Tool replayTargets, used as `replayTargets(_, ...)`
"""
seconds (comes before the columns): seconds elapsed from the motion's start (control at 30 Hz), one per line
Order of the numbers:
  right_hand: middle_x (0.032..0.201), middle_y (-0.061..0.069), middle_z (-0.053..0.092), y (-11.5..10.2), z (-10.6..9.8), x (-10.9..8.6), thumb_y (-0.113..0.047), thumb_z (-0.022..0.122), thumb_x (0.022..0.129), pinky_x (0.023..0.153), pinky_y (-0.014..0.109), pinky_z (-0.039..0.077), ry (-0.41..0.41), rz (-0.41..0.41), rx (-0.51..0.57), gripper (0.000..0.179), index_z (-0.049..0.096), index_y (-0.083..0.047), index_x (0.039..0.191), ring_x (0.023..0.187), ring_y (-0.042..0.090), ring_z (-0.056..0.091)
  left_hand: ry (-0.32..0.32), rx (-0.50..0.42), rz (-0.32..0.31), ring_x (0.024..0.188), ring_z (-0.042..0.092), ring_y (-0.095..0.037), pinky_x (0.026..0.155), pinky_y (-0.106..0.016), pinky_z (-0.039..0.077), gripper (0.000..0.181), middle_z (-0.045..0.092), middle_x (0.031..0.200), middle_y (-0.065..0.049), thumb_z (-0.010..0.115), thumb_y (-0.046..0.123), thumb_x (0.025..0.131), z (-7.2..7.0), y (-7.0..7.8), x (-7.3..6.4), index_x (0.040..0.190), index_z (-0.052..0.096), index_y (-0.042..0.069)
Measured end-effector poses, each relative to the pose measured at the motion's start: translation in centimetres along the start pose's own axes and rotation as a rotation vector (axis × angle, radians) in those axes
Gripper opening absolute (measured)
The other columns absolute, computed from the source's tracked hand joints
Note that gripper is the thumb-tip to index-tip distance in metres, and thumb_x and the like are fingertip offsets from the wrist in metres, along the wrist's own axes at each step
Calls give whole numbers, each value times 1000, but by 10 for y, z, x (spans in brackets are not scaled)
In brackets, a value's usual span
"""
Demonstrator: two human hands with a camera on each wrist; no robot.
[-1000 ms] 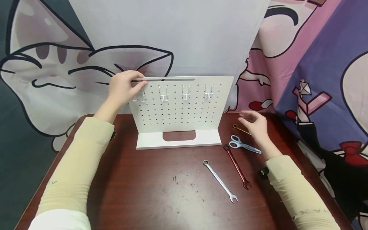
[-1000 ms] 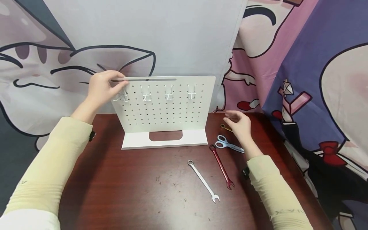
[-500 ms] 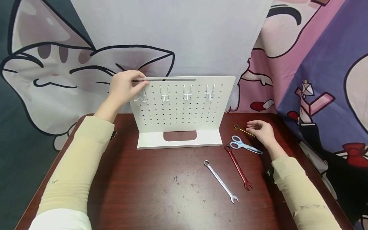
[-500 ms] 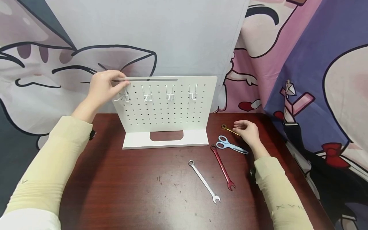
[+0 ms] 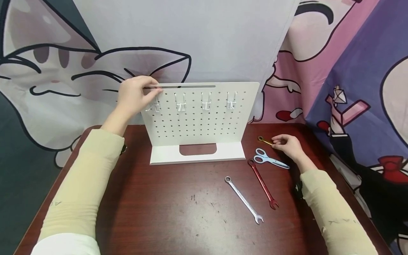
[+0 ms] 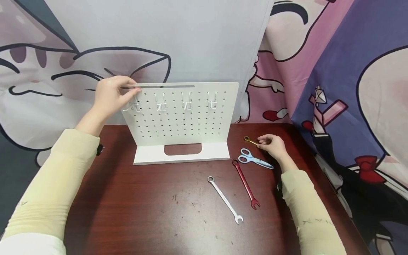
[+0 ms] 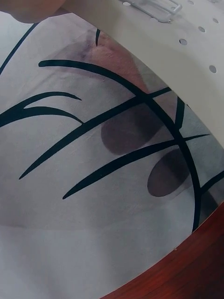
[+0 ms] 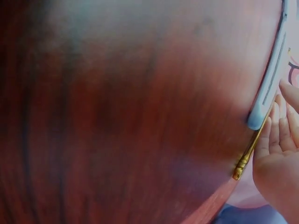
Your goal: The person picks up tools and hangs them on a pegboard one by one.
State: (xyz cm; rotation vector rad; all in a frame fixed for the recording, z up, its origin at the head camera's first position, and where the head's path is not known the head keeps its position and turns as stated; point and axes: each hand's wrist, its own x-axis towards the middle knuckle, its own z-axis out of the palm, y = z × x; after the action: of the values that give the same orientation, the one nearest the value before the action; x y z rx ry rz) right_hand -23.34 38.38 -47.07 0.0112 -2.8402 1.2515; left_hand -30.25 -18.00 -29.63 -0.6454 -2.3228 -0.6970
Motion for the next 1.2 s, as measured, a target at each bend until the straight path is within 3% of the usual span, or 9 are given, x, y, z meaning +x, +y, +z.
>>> replayTargets(0.3, 93, 17, 79, 0, 3, 2, -6, 81, 92, 68, 8, 46, 24, 7, -76, 28, 76, 8, 116, 72, -11, 59, 19, -9, 9, 85, 72, -38, 75, -49, 47, 16, 80, 104, -17, 81, 15, 92, 2, -1, 0, 101, 78, 2)
replayTargets(0.67, 92, 17, 79, -2, 5, 3, -5, 80, 93, 69, 8, 44, 23, -10, -160, 22, 78, 5, 112, 72, -11, 57, 23, 3, 17, 84, 71, -39, 74, -50, 48, 18, 80, 105, -18, 80, 16, 93, 1, -1, -1, 102, 78, 1)
replayTargets(0.87, 96, 21, 78, -4, 4, 3, -4, 78, 94, 71, 11, 44, -1, -25, -192, 21, 77, 6, 112, 76, -4, 58, 13, 2, 10, 83, 71, -38, 75, -50, 48, 17, 80, 104, -17, 80, 16, 93, 0, 0, -2, 102, 78, 1)
replayTargets(1.2, 86, 14, 75, -4, 4, 3, -3, 77, 92, 69, 12, 43, -6, -42, -181, 18, 77, 9, 106, 73, -2, 56, 13, 0, 12, 86, 72, -38, 77, -51, 50, 16, 80, 102, -17, 79, 16, 93, -1, 2, -1, 101, 78, 2)
